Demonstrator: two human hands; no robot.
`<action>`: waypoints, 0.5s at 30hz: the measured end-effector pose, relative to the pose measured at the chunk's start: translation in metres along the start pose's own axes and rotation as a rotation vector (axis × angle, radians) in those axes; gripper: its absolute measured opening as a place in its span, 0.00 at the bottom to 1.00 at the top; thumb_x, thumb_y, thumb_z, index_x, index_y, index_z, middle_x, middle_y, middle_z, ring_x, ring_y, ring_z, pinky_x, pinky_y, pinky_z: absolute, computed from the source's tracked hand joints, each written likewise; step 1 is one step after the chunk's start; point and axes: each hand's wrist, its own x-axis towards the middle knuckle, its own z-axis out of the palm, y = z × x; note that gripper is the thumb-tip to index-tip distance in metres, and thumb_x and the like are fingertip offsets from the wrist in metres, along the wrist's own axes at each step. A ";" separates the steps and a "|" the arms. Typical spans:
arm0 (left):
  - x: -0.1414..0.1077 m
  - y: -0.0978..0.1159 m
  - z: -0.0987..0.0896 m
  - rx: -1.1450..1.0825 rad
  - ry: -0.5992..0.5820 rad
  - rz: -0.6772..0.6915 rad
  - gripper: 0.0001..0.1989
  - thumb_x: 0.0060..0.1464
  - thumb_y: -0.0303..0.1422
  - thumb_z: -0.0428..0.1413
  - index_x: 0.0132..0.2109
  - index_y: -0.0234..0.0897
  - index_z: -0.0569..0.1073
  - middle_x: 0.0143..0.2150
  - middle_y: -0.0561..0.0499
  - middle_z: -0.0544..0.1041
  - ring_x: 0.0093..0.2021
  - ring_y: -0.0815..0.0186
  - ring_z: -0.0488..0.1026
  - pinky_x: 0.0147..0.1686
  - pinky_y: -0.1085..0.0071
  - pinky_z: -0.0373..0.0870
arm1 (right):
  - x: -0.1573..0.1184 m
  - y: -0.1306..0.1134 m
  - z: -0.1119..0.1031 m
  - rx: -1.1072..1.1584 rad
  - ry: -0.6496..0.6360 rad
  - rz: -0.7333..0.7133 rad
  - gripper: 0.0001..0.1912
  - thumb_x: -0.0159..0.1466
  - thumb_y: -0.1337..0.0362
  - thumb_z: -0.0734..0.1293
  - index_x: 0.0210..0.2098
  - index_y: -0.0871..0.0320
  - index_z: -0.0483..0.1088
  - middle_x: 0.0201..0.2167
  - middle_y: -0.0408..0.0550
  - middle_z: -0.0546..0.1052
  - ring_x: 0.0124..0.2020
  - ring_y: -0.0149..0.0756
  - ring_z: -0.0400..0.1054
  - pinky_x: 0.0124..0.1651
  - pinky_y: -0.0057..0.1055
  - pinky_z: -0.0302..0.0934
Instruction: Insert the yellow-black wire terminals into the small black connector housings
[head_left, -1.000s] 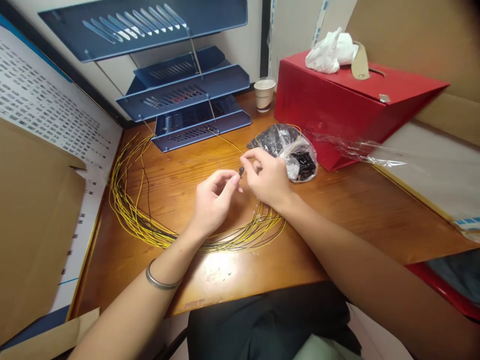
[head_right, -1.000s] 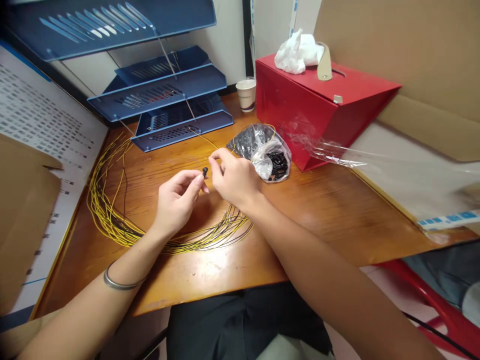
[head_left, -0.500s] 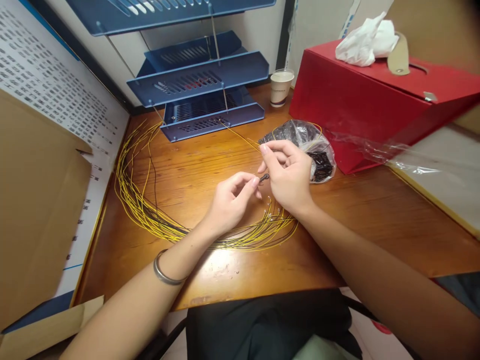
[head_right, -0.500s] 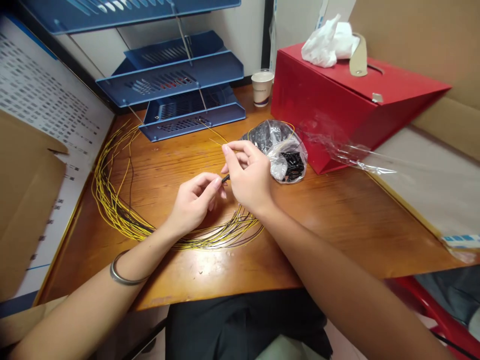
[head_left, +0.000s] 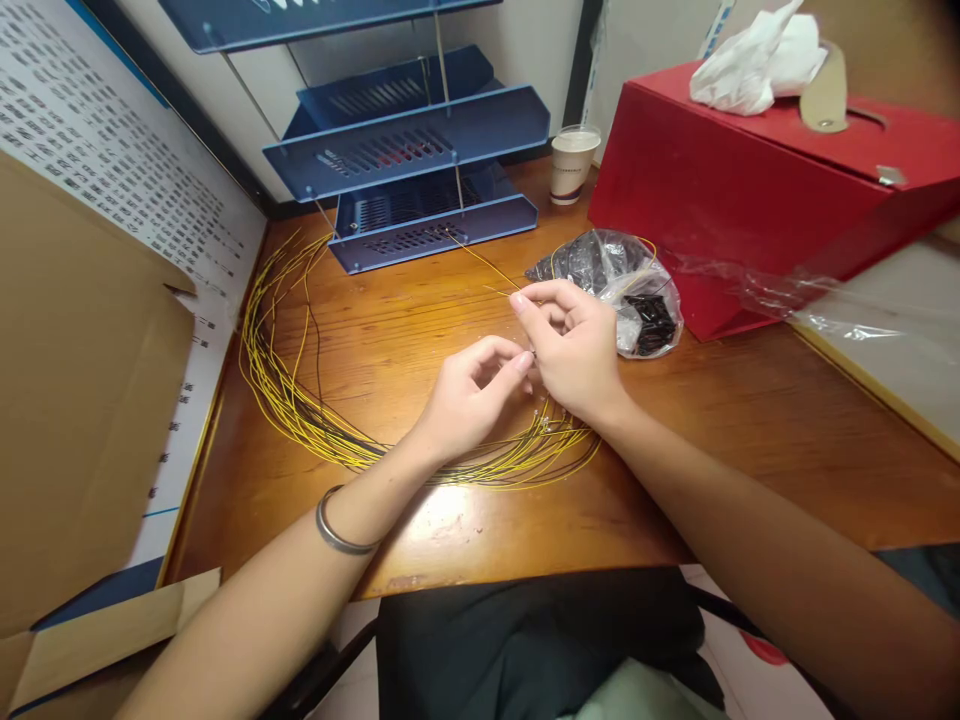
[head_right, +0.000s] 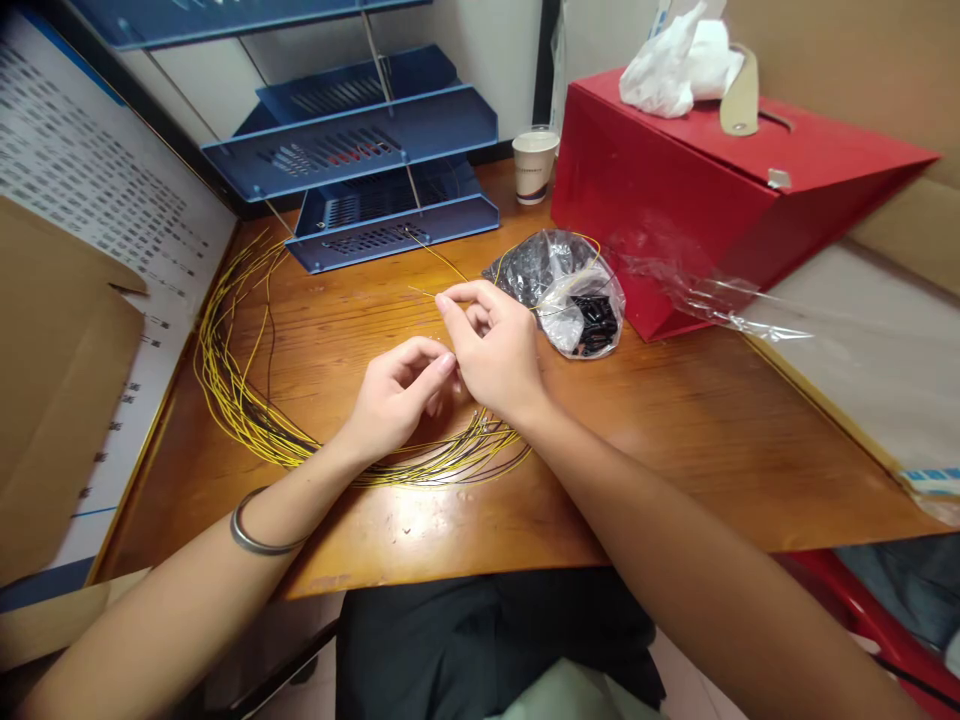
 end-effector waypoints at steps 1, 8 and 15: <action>0.000 -0.001 0.000 0.006 0.001 -0.001 0.19 0.62 0.48 0.60 0.35 0.36 0.73 0.26 0.54 0.75 0.25 0.72 0.70 0.30 0.74 0.70 | 0.000 0.000 0.000 0.001 0.002 0.000 0.06 0.66 0.61 0.69 0.33 0.56 0.72 0.15 0.33 0.63 0.16 0.25 0.55 0.21 0.27 0.49; -0.002 0.000 -0.002 0.304 0.077 0.036 0.17 0.60 0.47 0.61 0.38 0.36 0.73 0.26 0.56 0.73 0.23 0.73 0.65 0.26 0.74 0.62 | -0.001 0.005 -0.001 -0.115 0.038 -0.096 0.06 0.66 0.62 0.69 0.33 0.57 0.74 0.14 0.32 0.61 0.16 0.24 0.53 0.24 0.27 0.50; -0.005 0.003 -0.003 0.535 -0.010 0.012 0.28 0.49 0.56 0.67 0.41 0.36 0.75 0.31 0.53 0.77 0.28 0.70 0.69 0.27 0.74 0.61 | -0.006 0.013 -0.002 -0.492 0.047 -0.285 0.08 0.67 0.62 0.67 0.36 0.57 0.78 0.16 0.35 0.65 0.19 0.26 0.58 0.29 0.29 0.53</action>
